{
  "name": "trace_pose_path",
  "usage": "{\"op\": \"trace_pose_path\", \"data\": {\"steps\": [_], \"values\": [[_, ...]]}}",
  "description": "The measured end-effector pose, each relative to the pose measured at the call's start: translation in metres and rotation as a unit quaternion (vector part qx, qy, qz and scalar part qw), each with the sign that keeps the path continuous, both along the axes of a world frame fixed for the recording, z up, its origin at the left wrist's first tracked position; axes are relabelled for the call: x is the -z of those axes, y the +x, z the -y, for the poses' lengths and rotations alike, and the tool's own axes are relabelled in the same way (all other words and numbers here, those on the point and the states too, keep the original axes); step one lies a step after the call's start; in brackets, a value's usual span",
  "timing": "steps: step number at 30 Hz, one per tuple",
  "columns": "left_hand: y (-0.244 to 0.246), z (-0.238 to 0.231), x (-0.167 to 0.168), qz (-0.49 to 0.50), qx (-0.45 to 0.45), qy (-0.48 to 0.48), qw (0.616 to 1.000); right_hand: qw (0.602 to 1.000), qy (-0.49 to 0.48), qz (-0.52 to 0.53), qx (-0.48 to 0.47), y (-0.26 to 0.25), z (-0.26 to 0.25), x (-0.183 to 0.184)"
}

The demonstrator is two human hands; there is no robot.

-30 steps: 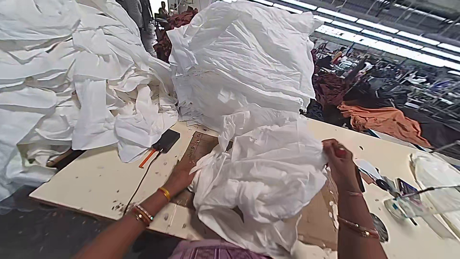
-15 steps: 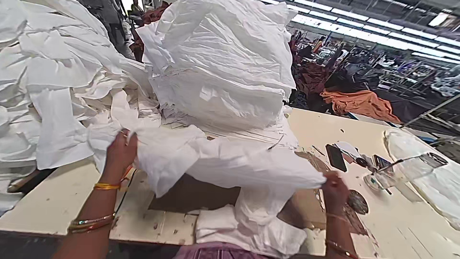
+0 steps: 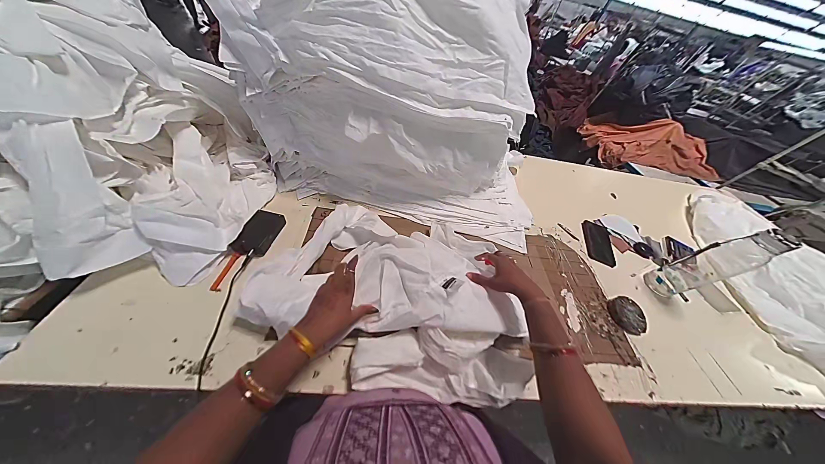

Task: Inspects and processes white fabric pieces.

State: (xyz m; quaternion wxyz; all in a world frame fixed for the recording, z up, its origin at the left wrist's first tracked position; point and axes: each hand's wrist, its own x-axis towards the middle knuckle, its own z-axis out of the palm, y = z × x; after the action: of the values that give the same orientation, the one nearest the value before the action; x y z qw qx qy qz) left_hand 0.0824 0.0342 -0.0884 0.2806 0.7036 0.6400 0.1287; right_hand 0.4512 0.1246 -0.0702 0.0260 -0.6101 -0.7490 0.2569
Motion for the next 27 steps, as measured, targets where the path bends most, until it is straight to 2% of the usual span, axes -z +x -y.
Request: {"op": "trace_pose_path", "data": {"steps": [2, 4, 5, 7, 8, 10, 12, 13, 14, 15, 16, 17, 18, 19, 20, 21, 22, 23, 24, 25, 27], "values": [[0.002, -0.015, 0.010, -0.010, 0.002, -0.079, 0.997, 0.992, -0.099, 0.052, -0.057, -0.010, -0.016, 0.013], [-0.014, -0.030, -0.004, 0.019, 0.005, -0.042, 0.999, 0.989, -0.109, 0.014, -0.096, -0.011, -0.023, 0.001], [-0.024, -0.033, -0.017, 0.026, -0.010, 0.018, 0.999, 0.995, -0.056, -0.022, -0.085, -0.009, -0.021, -0.017], [-0.047, -0.033, -0.044, 0.055, -0.085, 0.203, 0.974, 0.987, 0.132, -0.080, -0.044, -0.002, -0.010, -0.058], [-0.058, -0.032, -0.055, 0.060, -0.127, 0.308, 0.941, 0.956, 0.267, -0.112, -0.037, 0.000, -0.004, -0.072], [-0.077, -0.031, -0.070, 0.034, -0.171, 0.505, 0.845, 0.851, 0.505, -0.145, -0.028, -0.008, 0.012, -0.095], [-0.091, -0.026, -0.067, -0.009, -0.168, 0.640, 0.750, 0.757, 0.644, -0.113, -0.025, -0.023, 0.043, -0.108], [-0.097, -0.021, -0.057, -0.013, -0.150, 0.672, 0.725, 0.736, 0.669, -0.100, -0.023, -0.026, 0.061, -0.106], [-0.102, -0.015, -0.044, -0.008, -0.122, 0.685, 0.718, 0.743, 0.659, -0.112, -0.028, -0.025, 0.078, -0.097], [-0.105, -0.008, -0.027, 0.003, -0.086, 0.678, 0.730, 0.778, 0.607, -0.160, -0.043, -0.021, 0.094, -0.084], [-0.108, 0.001, -0.009, 0.031, -0.047, 0.650, 0.758, 0.833, 0.502, -0.218, -0.078, -0.014, 0.108, -0.069], [-0.111, 0.012, 0.010, 0.071, -0.010, 0.600, 0.797, 0.890, 0.338, -0.274, -0.135, -0.003, 0.119, -0.053], [-0.115, 0.026, 0.025, 0.121, 0.019, 0.534, 0.836, 0.917, 0.150, -0.316, -0.191, 0.006, 0.126, -0.035], [-0.121, 0.039, 0.037, 0.174, 0.029, 0.466, 0.867, 0.912, -0.031, -0.329, -0.245, 0.012, 0.126, -0.013], [-0.129, 0.048, 0.044, 0.209, 0.027, 0.395, 0.894, 0.891, -0.158, -0.321, -0.278, 0.013, 0.121, 0.008], [-0.139, 0.053, 0.045, 0.214, 0.043, 0.301, 0.928, 0.889, -0.200, -0.306, -0.274, 0.012, 0.117, 0.025], [-0.148, 0.056, 0.041, 0.211, 0.074, 0.185, 0.957, 0.911, -0.185, -0.282, -0.238, 0.011, 0.114, 0.032], [-0.156, 0.054, 0.032, 0.205, 0.118, 0.054, 0.970, 0.939, -0.146, -0.249, -0.190, 0.009, 0.109, 0.035], [-0.159, 0.048, 0.020, 0.201, 0.154, -0.040, 0.967, 0.961, -0.097, -0.220, -0.136, 0.005, 0.102, 0.037], [-0.154, 0.042, 0.010, 0.191, 0.168, -0.050, 0.966, 0.974, -0.063, -0.199, -0.088, -0.001, 0.091, 0.038], [-0.123, 0.026, -0.006, 0.176, 0.108, 0.053, 0.977, 0.984, -0.055, -0.169, -0.031, -0.020, 0.074, 0.039]]}}
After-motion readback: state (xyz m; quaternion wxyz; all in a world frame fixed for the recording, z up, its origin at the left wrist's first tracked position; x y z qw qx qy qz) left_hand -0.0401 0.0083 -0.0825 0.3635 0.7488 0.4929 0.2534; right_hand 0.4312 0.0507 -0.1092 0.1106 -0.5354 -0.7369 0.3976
